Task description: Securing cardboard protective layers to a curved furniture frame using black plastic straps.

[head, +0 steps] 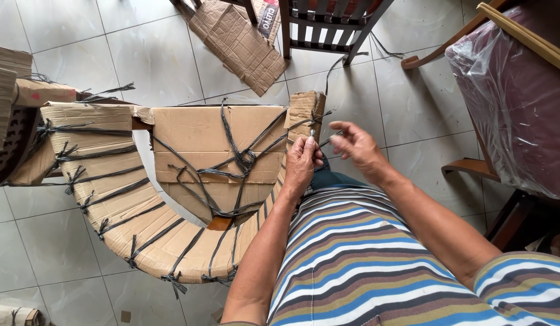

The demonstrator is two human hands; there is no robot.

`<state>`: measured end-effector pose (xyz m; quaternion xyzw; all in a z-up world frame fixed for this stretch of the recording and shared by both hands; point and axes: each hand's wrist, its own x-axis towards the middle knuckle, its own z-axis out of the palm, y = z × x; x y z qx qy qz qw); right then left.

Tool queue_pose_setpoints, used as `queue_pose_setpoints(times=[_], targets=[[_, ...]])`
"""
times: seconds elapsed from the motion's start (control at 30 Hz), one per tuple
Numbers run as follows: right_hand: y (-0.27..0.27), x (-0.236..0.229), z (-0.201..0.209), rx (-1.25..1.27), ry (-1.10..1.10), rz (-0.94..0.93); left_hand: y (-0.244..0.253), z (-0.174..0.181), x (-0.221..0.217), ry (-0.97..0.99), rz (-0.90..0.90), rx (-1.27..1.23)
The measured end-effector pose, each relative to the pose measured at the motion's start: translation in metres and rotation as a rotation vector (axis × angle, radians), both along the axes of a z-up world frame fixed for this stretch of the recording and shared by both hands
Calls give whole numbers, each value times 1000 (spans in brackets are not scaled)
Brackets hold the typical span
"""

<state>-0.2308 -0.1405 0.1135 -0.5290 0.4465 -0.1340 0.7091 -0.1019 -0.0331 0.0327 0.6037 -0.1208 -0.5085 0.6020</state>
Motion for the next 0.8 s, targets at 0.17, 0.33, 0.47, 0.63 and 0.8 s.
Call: queue_pose_setpoints(times=[0.17, 0.33, 0.47, 0.63, 0.8], targets=[[-9, 11, -30, -44, 8, -120, 0, 2, 2, -4, -4, 0], [-66, -23, -55, 49, -101, -531, 5, 1, 8, -12, 26, 3], [-56, -32, -30, -150, 143, -186, 5, 6, 8, -7, 22, 0], [10, 7, -6, 68, 166, 185, -2, 10, 8, -19, -30, -3], [22, 26, -69, -103, -4, -173, 2, 3, 3, -104, -98, -1]])
